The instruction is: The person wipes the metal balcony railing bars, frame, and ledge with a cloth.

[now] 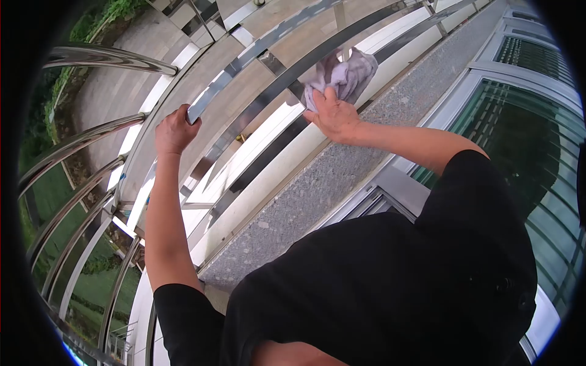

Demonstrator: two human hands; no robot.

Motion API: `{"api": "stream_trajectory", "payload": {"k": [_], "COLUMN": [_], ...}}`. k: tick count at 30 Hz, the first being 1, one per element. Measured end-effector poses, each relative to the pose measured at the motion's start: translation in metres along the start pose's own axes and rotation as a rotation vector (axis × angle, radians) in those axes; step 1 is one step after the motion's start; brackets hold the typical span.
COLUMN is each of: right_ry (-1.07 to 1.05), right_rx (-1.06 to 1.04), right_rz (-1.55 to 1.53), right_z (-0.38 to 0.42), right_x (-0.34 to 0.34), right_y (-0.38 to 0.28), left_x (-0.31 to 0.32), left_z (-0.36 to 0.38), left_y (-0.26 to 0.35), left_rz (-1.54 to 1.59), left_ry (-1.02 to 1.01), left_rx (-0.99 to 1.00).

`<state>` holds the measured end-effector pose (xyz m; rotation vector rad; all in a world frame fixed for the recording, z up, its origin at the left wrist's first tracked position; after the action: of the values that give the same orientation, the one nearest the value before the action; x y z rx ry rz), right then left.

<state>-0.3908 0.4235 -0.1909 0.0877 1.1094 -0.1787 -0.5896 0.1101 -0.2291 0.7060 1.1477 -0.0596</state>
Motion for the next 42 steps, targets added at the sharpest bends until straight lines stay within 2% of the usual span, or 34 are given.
{"api": "stream_trajectory", "payload": {"k": [2,4,6,8,10,12,14,16,17,19,21,23,25,27,28,30,32,34,36,38,40,41,42], "right_ry": [0.036,0.121,0.077,0.146,0.07,-0.178,-0.37,-0.385,-0.727,-0.876,-0.984,-0.75,-0.411,-0.013,0.123,0.472,0.504,0.6,0.471,0.473,0.777,0.925,0.855], "right_rx": [0.092,0.036,0.107,-0.006,-0.067,-0.296,-0.407,-0.9,-0.84,-0.713,-0.706,-0.645,-0.401,-0.256,-0.136,0.16,0.322,0.594,0.876,0.639,0.689,0.715,0.701], "right_rz": [0.008,0.122,0.121,0.116,0.044,-0.112,-0.356,-0.554,-1.003,-1.241,-1.348,-1.251,-1.124,-1.066,-1.057,-0.855,-0.757,-0.351,0.087,-0.266,-0.083,0.015,-0.043], "right_z": [0.001,0.008,0.01,0.01,0.017,0.032,0.03,0.003,-0.002,-0.014,-0.044,-0.072,-0.079,-0.083,-0.083,-0.109,-0.15,-0.204,-0.213,-0.227,-0.25,-0.249,-0.249], "right_x": [0.015,0.005,0.014,0.044,0.047,0.014,0.008,0.039,0.017,-0.034,-0.082,-0.125,-0.189,-0.231,-0.252,-0.255,-0.233,-0.176,-0.148,-0.087,-0.028,-0.02,-0.021], "right_y": [-0.024,-0.033,-0.048,-0.054,-0.075,-0.101,-0.134,-0.16,-0.159,-0.118,-0.044,0.048,0.142,0.227,0.253,0.324,0.398,0.476,0.46,0.475,0.466,0.45,0.445], "left_x": [-0.002,0.0,-0.001,-0.003,0.002,0.004,0.004,0.004,0.004,0.003,0.005,0.004,0.005,0.006,0.006,0.005,0.005,0.005,0.004,0.002,0.002,0.002,0.005], "left_z": [-0.003,-0.005,-0.003,-0.003,-0.003,-0.003,-0.004,-0.004,-0.004,-0.005,-0.004,-0.005,-0.005,-0.003,-0.005,-0.006,-0.005,-0.006,-0.006,-0.007,-0.005,-0.004,-0.006], "left_y": [0.003,0.001,0.003,0.005,0.001,-0.002,-0.002,-0.002,-0.002,-0.001,-0.005,-0.003,-0.004,-0.005,-0.006,-0.006,-0.006,-0.006,-0.007,-0.001,-0.002,-0.003,-0.004], "left_rz": [-0.007,0.018,0.024,0.013,0.01,-0.002,-0.027,-0.033,-0.037,-0.042,-0.038,-0.036,-0.04,-0.055,-0.062,-0.043,-0.03,-0.031,-0.05,-0.056,-0.067,-0.072,-0.075], "left_ry": [0.014,0.026,0.026,0.025,0.034,0.045,0.039,0.051,0.048,0.053,0.065,0.05,0.035,0.02,0.021,0.035,0.044,0.046,0.042,0.041,0.035,0.026,0.021], "left_rx": [0.02,0.02,0.024,0.019,0.031,0.045,0.032,0.032,0.026,0.059,0.086,0.076,0.078,0.073,0.073,0.104,0.128,0.137,0.12,0.117,0.121,0.125,0.132]}}
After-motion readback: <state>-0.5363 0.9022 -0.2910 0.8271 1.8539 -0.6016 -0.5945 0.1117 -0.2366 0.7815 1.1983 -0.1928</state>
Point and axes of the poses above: each hand's wrist, its own z-axis away from the middle knuckle, its own x-axis out of the palm, y = z × x, the point moved 1 cm from there along -z, towards the middle knuckle, and after that the axes turned 15 degrees about z, right-handed, at the moved point
